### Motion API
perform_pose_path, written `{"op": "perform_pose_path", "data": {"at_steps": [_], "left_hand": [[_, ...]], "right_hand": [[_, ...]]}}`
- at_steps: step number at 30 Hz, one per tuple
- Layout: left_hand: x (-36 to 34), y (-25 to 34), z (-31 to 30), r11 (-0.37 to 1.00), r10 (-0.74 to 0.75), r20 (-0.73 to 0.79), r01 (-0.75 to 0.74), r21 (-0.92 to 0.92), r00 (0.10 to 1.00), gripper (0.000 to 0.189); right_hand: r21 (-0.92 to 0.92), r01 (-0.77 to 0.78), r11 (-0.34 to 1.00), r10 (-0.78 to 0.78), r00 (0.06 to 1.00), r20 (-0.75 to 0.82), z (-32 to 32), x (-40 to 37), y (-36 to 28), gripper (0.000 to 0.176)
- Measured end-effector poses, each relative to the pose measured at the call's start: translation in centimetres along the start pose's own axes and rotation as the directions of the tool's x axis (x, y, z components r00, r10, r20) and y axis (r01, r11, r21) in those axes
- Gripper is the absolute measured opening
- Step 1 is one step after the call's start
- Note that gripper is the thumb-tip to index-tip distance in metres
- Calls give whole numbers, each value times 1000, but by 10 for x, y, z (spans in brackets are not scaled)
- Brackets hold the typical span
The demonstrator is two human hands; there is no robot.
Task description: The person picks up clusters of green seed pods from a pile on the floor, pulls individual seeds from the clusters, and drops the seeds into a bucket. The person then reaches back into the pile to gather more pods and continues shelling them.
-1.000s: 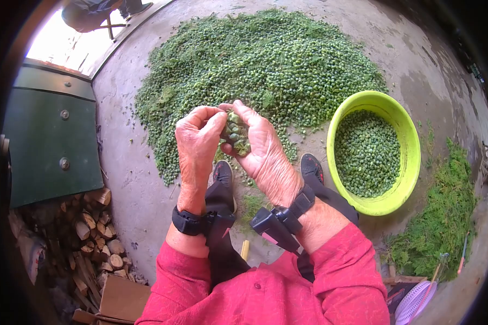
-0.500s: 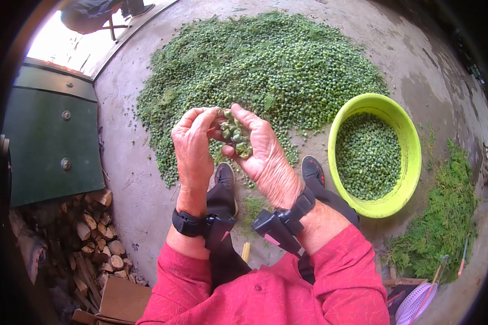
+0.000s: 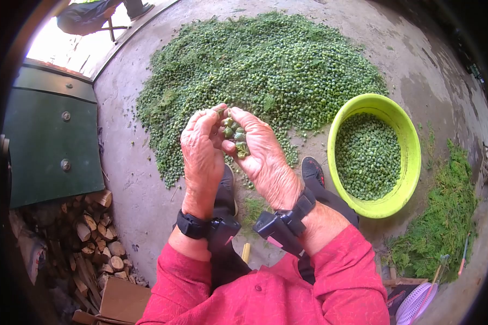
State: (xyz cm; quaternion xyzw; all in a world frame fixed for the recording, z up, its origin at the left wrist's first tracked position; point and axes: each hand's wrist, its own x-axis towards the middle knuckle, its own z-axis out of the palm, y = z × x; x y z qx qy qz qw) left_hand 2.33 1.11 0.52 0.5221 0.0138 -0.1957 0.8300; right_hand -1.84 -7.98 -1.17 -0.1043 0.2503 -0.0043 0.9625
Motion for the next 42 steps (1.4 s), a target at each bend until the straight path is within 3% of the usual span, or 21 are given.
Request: {"op": "perform_pose_path", "data": {"at_steps": [4,7,10,12,14,18,19,20,22,24,26,27,32,34,41,42], "left_hand": [[-1,2,3,997,16,-7,-16,-71,1000,19],[2,5,-4,974,15,20,-11,-227,1000,18],[2,8,-7,953,97,22,-87,-291,995,15],[3,9,-11,941,75,4,-69,-331,997,13],[2,11,-14,908,74,115,-19,-418,991,14],[-1,13,-9,912,75,185,8,-411,980,19],[-4,16,-2,946,56,165,0,-324,985,20],[-7,16,2,992,62,144,-45,-114,988,15],[-20,22,13,956,61,227,-122,267,972,12],[-24,6,21,892,199,315,-304,333,928,15],[-26,1,20,711,264,430,-475,518,863,19],[-28,3,20,663,217,439,-462,589,872,24],[-24,3,23,467,351,552,-653,597,756,26],[-22,2,22,389,405,629,-747,538,664,23],[-21,-8,23,373,423,605,-738,563,675,13],[-21,-10,22,452,420,575,-712,538,702,12]], "right_hand": [[28,18,999,-18,1000,-3,-4,2,-4,14],[51,2,999,-7,995,100,0,1,-10,19],[60,51,997,-53,998,35,2,-1,-14,21],[88,66,994,-68,997,24,2,-1,-18,23],[89,110,990,-109,994,-12,5,-2,-21,21],[167,120,979,-117,993,-25,6,0,-27,21],[169,123,978,-120,992,-28,5,0,-27,21],[183,135,974,-132,991,-29,5,-1,-28,21],[196,152,969,-148,988,-33,11,-4,-29,20],[238,255,937,-196,949,-246,26,-12,-28,22],[214,252,944,-213,959,-188,19,-11,-30,20],[188,246,951,-224,966,-130,13,-9,-30,19],[131,303,944,-302,953,-26,5,-2,-28,17],[133,333,934,-325,943,-75,9,-2,-28,20],[185,302,935,-294,953,-70,6,-2,-30,18],[240,262,935,-252,965,-73,4,-2,-32,18]]}}
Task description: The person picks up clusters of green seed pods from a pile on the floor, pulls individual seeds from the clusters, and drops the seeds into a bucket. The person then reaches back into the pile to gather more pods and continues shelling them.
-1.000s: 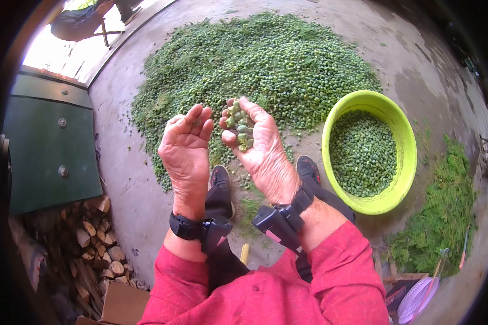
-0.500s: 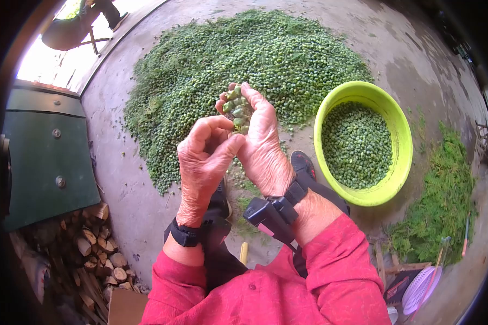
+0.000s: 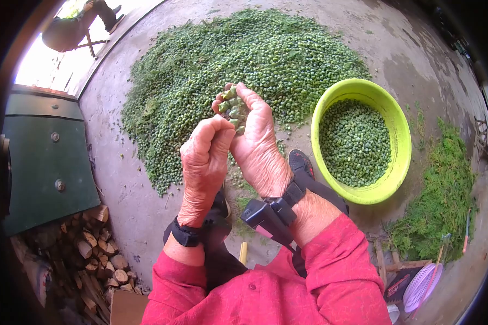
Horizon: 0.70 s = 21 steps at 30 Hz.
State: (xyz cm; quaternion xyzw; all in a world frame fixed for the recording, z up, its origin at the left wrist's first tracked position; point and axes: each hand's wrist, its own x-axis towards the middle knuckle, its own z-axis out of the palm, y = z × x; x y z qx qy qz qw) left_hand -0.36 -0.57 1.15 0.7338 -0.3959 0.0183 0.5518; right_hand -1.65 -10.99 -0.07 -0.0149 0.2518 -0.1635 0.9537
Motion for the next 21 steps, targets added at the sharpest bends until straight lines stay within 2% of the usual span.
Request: {"op": "perform_pose_path", "data": {"at_steps": [1,2,3,4,5,9,16,18,19,21], "left_hand": [[0,-1,1,996,-37,-14,35,-78,999,10],[-1,0,0,996,-37,-12,36,-79,999,10],[-2,1,-1,957,-180,-42,165,-238,983,11],[-3,2,-2,876,-322,-48,278,-394,946,12],[-3,1,-3,868,-324,-69,268,-417,943,14],[-1,2,-1,924,-284,-117,239,-297,952,18],[-2,3,-1,948,-277,-125,250,-196,953,23],[-4,-3,3,960,-194,-170,152,-234,966,25],[-5,-4,3,960,-195,-169,152,-234,966,25],[-5,-6,3,994,-86,-154,73,-86,984,22]], "right_hand": [[1,2,1000,-2,1000,1,1,-2,-1,18],[-125,84,989,-81,996,28,2,-5,0,18],[-246,166,955,-155,986,66,3,-8,0,18],[-244,167,955,-156,986,66,3,-8,-1,18],[-204,130,970,-119,991,63,3,-8,-2,17],[-64,8,998,-7,1000,11,6,-8,-6,17],[-16,-32,999,31,999,-18,4,-3,-7,18],[54,-57,997,55,998,28,-2,2,-7,18],[55,-57,997,55,998,28,3,-3,-6,18],[5,25,1000,-25,1000,15,14,-15,-5,18]]}}
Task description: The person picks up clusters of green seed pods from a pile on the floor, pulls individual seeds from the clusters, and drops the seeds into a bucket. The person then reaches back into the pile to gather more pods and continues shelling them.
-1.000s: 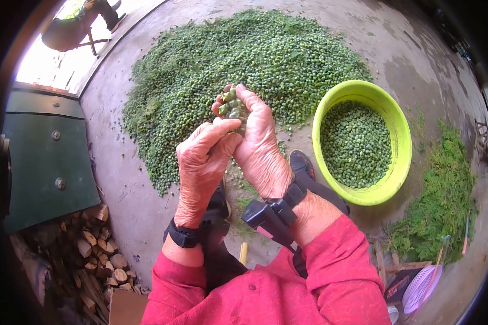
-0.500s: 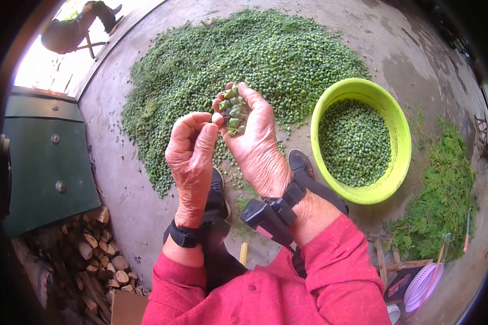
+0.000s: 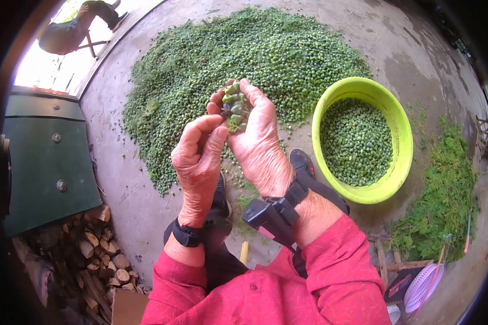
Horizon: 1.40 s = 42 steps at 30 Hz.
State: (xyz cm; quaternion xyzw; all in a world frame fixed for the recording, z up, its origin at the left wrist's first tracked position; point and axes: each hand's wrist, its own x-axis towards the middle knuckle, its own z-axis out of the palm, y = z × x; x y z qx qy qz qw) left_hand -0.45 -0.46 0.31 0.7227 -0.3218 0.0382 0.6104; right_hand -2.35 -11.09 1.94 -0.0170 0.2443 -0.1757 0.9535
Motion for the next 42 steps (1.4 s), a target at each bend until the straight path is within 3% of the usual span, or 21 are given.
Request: {"op": "perform_pose_path", "data": {"at_steps": [3,7,10,13,16,17,18,19,21,23,26,27,29,31,33,34,35,38,42], "left_hand": [[3,14,-2,987,-80,72,69,142,994,19],[4,16,2,984,-53,69,40,172,996,20],[3,15,3,982,-85,46,75,175,995,18],[3,10,4,989,4,7,-5,151,1000,16],[2,6,3,1000,3,-15,-4,-11,1000,13],[1,11,2,953,-214,7,211,-218,977,12],[2,16,1,819,-413,73,405,-406,908,11],[3,18,0,819,-412,74,405,-406,908,11],[6,20,-1,691,-539,85,497,-525,838,9],[6,17,-5,705,-519,103,493,-509,849,7],[10,10,-11,361,-586,215,490,-794,781,10],[8,3,-10,365,-587,211,488,-793,782,10],[6,-5,-7,716,-446,6,361,-597,895,12],[4,-6,-5,662,-473,29,377,-648,881,10],[4,-7,0,956,-229,-91,207,-206,969,8],[13,13,-8,346,-646,199,514,-785,737,7],[11,13,-5,345,-645,200,514,-785,738,7],[6,15,4,641,-519,33,414,-646,854,5],[4,8,8,678,-506,8,403,-615,863,5]], "right_hand": [[-27,5,1000,-6,1000,-23,0,2,1,17],[-84,-14,996,11,1000,-28,0,0,1,16],[-27,16,1000,-16,1000,2,-6,9,4,16],[-8,21,1000,-21,1000,3,-5,10,4,16],[28,-4,1000,5,999,-35,-2,5,4,17],[55,-24,998,25,999,-20,-3,5,4,17],[81,-45,996,46,999,-5,-3,4,4,17],[81,-44,996,44,999,-4,-3,3,5,17],[75,-2,997,1,1000,7,-2,3,5,17],[88,-25,996,24,1000,13,-6,7,7,17],[75,-48,996,47,999,18,-8,9,7,16],[49,-49,998,48,999,19,-8,10,7,16],[59,-57,997,56,998,22,-8,11,8,16],[79,-65,995,63,998,19,-9,13,9,17],[50,-66,997,65,998,12,-9,11,11,18],[14,-51,999,51,999,7,-8,7,11,18],[-22,-35,999,35,999,3,-7,5,10,19],[-34,-4,999,3,1000,-26,-7,4,12,18],[-106,94,990,-94,996,1,-8,2,16,15]]}}
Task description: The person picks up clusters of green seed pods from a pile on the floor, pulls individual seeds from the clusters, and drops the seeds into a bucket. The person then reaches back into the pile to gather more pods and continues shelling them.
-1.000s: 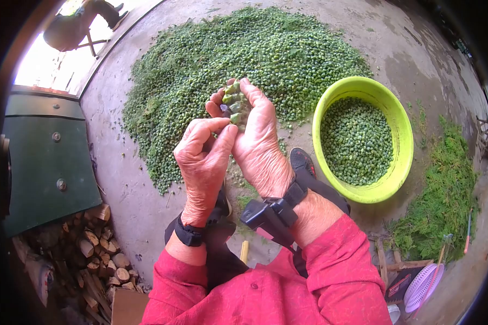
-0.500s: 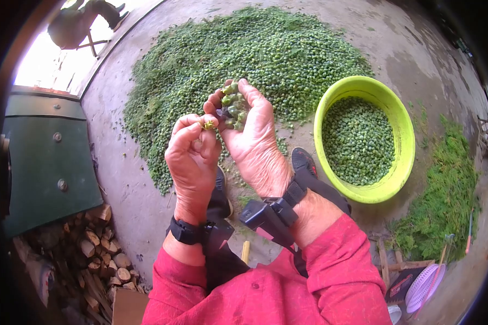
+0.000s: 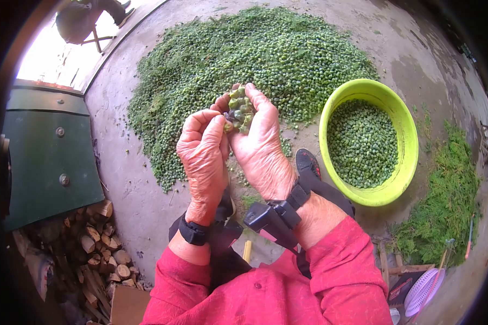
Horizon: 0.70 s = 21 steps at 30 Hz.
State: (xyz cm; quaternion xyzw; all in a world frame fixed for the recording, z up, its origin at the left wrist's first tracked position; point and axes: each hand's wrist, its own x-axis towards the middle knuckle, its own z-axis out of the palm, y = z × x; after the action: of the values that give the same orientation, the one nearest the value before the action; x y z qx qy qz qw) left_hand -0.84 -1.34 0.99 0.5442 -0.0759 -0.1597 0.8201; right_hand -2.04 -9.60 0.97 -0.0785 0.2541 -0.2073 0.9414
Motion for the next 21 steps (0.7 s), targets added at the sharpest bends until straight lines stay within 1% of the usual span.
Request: {"op": "perform_pose_path", "data": {"at_steps": [1,3,5,6,7,8,9,10,11,12,13,14,15,16,17,19,20,21], "left_hand": [[0,-1,-1,1000,27,0,-27,17,1000,6],[1,-5,-1,998,54,1,-54,33,999,7],[3,-9,0,991,115,-10,-114,65,993,7],[2,-9,0,991,115,-9,-114,65,993,7],[1,-9,-1,975,170,-15,-166,148,985,7],[0,-9,-1,949,225,-14,-215,230,974,8],[-1,-9,-1,949,224,-13,-215,230,974,8],[-2,-8,-2,884,321,56,-321,341,945,10],[-2,-8,-2,793,405,137,-422,439,904,12],[-4,-6,0,722,456,197,-490,489,868,14],[-4,-6,-1,723,454,198,-489,488,869,14],[-5,-6,-1,740,431,221,-483,469,875,14],[-5,-6,-1,756,409,244,-476,449,879,13],[-5,-5,-1,757,408,247,-477,447,879,13],[-6,-3,-2,802,370,220,-430,415,903,13],[-7,1,-2,879,287,169,-330,345,943,13],[-5,2,-1,901,304,157,-338,273,939,11],[-4,5,-1,901,304,158,-337,274,940,11]], "right_hand": [[-1,-1,1000,1,1000,1,1,-1,0,15],[-73,53,996,-53,999,-9,4,-5,1,15],[-94,40,995,-40,999,6,-3,4,2,15],[-114,29,993,-26,999,22,-8,7,2,15],[-114,29,993,-27,999,21,-12,3,4,15],[-105,107,989,-84,975,205,-18,-7,7,27],[-83,183,980,-138,914,382,-20,-12,8,51],[-82,184,979,-140,914,381,-18,-12,7,51],[-75,132,988,-103,946,308,-14,-11,6,40],[-65,82,995,-65,971,232,-8,-10,4,30],[-50,31,998,-23,988,155,-2,-9,2,22],[-30,-18,999,21,997,79,3,-9,0,18],[-7,-66,998,66,998,5,6,-8,-1,20],[47,-107,993,106,994,14,7,-9,-3,21],[48,-103,993,103,995,13,7,-8,-3,21],[55,-145,988,147,989,-29,6,-5,-4,21],[64,-126,990,126,992,-1,7,-4,-4,21],[65,-126,990,126,992,-2,4,-1,-3,21]]}}
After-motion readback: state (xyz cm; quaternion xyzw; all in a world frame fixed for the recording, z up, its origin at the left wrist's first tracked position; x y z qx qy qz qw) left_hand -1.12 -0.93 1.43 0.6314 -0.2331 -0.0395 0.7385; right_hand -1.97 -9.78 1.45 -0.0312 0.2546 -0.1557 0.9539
